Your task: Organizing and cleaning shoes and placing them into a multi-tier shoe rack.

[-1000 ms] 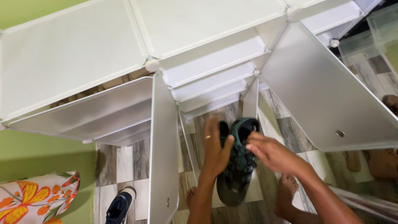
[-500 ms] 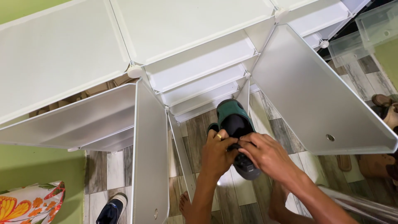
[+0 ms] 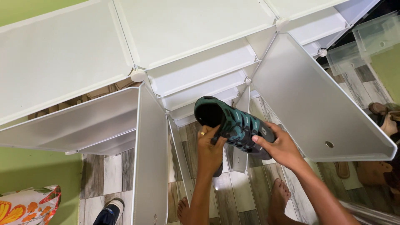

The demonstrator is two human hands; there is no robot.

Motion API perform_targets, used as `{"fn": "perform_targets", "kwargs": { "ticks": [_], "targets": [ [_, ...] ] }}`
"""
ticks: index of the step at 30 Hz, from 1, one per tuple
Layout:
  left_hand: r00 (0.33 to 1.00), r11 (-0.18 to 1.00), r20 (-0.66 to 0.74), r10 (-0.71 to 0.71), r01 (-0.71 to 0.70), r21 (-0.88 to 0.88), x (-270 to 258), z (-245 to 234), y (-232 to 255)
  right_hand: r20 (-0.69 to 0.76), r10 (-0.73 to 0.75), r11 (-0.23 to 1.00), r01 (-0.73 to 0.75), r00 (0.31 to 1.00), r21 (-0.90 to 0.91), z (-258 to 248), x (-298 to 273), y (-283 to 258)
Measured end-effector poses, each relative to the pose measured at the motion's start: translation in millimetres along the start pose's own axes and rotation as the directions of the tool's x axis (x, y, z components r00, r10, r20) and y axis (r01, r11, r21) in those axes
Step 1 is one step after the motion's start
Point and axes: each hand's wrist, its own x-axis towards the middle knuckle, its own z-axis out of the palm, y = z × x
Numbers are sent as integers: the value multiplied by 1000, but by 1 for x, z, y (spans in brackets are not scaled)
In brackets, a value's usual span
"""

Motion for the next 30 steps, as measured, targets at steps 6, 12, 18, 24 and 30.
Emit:
{"fn": "perform_targets", "kwargs": {
  "ticks": [6, 12, 18, 24, 30],
  "targets": [
    [964, 924, 4, 264, -254, 287, -6, -4, -9, -82, -28, 999, 30, 996, 26, 1, -20, -39],
    [959, 944, 266, -94, 171, -282, -1, -19, -7, -41, 47, 999, -47, 998, -3, 5, -32, -43],
    [963, 845, 106, -247, 268, -463, -6, 2, -32, -12, 161, 986, -161, 987, -49, 8, -23, -35],
    [928, 723, 118, -354, 352, -595, -6, 5, -44, -5, 121, 980, -119, 993, 160, 15, -18, -27],
    [930, 934, -164, 330, -296, 202, -22, 1, 8, -31, -25, 960, 33, 999, 277, 29, -6, -11]
  ]
}}
